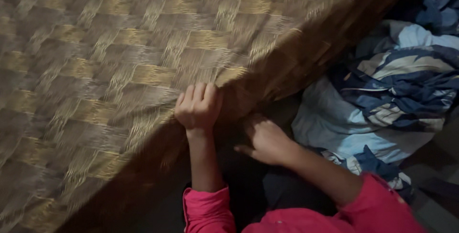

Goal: The person kneels beside a bed and tucks a patterned bedsheet under the mattress along the side and corner edges. They repeatedly pull, fold, and smooth the sheet to secure it tightly around the mattress.

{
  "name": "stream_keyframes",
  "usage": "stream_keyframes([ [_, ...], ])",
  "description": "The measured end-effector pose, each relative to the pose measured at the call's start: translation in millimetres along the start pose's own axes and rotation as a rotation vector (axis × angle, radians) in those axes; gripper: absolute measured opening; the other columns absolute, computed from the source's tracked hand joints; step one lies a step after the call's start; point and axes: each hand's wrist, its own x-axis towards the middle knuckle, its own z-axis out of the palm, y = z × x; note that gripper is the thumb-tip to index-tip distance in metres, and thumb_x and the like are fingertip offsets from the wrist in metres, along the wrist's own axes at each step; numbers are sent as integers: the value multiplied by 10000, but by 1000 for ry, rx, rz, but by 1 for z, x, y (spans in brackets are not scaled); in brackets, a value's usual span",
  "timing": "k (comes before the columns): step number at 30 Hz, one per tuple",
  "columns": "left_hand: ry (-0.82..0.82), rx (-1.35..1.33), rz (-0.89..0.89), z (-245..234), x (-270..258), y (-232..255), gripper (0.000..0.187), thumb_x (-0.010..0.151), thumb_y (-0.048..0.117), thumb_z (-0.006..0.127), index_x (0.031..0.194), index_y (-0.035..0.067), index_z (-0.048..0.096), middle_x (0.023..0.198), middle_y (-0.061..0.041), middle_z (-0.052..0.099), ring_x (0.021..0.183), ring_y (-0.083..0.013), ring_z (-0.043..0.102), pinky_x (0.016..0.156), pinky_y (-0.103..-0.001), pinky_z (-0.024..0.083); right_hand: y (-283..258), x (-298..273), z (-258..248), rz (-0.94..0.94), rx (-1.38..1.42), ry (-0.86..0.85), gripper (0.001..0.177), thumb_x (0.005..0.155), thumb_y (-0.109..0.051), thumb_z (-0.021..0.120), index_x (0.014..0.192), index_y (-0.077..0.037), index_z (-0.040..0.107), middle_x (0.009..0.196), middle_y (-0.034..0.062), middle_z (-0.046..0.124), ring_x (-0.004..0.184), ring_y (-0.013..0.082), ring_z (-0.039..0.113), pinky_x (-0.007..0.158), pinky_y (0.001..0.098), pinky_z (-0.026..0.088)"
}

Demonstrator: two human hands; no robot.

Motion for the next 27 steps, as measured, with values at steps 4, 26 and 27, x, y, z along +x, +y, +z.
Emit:
stream_keyframes([
  [4, -15, 6, -4, 2, -6, -2, 176, 921, 143, 693, 786, 158, 581, 797, 14, 628, 705, -182, 610, 607, -342, 452, 26, -10, -7, 195, -25, -161, 680, 915, -506, 658, 1227, 95, 591, 1170, 324, 651, 1111, 479, 614, 966, 506, 488],
  [26, -469, 17, -72, 10, -116, 111, 457, 895, 284, 640, 1333, 156, 627, 1339, -49, 608, 1198, -237, 554, 985, -455, 390, 148, -11, 26, 117, -142, 317, 811, 759, -214, 785, 1487, -75, 456, 1423, 367, 373, 1278, 557, 421, 1091, 579, 384],
  [27, -517, -17, -145, 10, -120, 108, 441, 915, 303, 646, 1319, 128, 628, 1330, -86, 610, 1174, -271, 558, 970, -475, 407, 148, -12, 26, 98, -227, 312, 816, 708, -216, 795, 1443, -61, 477, 1403, 384, 373, 1249, 568, 417, 1064, 600, 380],
])
